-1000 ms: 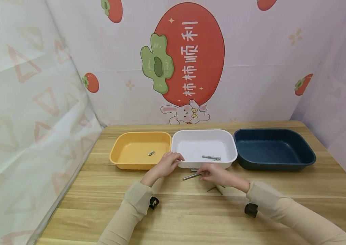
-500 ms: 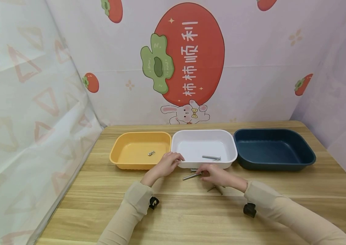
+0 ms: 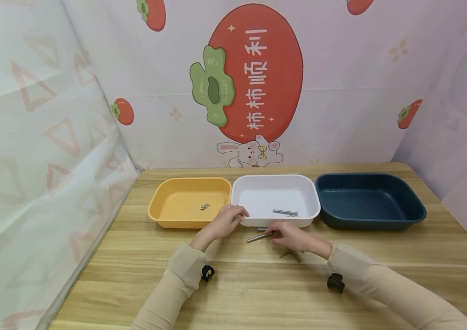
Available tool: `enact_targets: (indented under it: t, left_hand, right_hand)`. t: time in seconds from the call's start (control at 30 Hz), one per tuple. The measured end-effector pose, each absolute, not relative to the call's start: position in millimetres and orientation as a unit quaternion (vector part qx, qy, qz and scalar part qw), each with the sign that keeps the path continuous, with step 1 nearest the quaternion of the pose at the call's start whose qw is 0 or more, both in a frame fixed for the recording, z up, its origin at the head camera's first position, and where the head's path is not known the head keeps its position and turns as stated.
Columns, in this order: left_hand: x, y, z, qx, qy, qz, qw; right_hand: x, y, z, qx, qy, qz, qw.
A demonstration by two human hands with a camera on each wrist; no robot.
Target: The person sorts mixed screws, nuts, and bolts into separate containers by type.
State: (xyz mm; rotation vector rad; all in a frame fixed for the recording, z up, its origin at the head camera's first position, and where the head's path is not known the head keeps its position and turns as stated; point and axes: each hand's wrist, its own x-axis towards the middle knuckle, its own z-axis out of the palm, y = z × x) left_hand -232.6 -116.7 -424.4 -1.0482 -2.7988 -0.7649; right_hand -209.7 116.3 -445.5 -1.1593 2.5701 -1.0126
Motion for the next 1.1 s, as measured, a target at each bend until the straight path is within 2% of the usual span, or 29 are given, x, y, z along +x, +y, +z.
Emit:
enact_targets:
  t: [0.33, 0.6, 1.1]
  left_hand:
    - [-233.5, -117.5, -425.3, -0.334, -0.907, -0.255, 0.020]
    - [-233.4, -117.6, -425.9, -0.338, -0.906, -0.252, 0.025]
    - [-234.8, -117.7, -428.3, -0.334, -0.907, -0.255, 0.022]
  right_hand:
    - [-210.3, 114.7, -447.3, -0.381, 0.860, -0.330, 0.075]
    - [-209.2, 112.3, -451.6, -0.399, 0.859, -0.319, 0.049]
    - [-203.2, 108.0, -454.0, -0.386, 0.862, -0.321, 0.073]
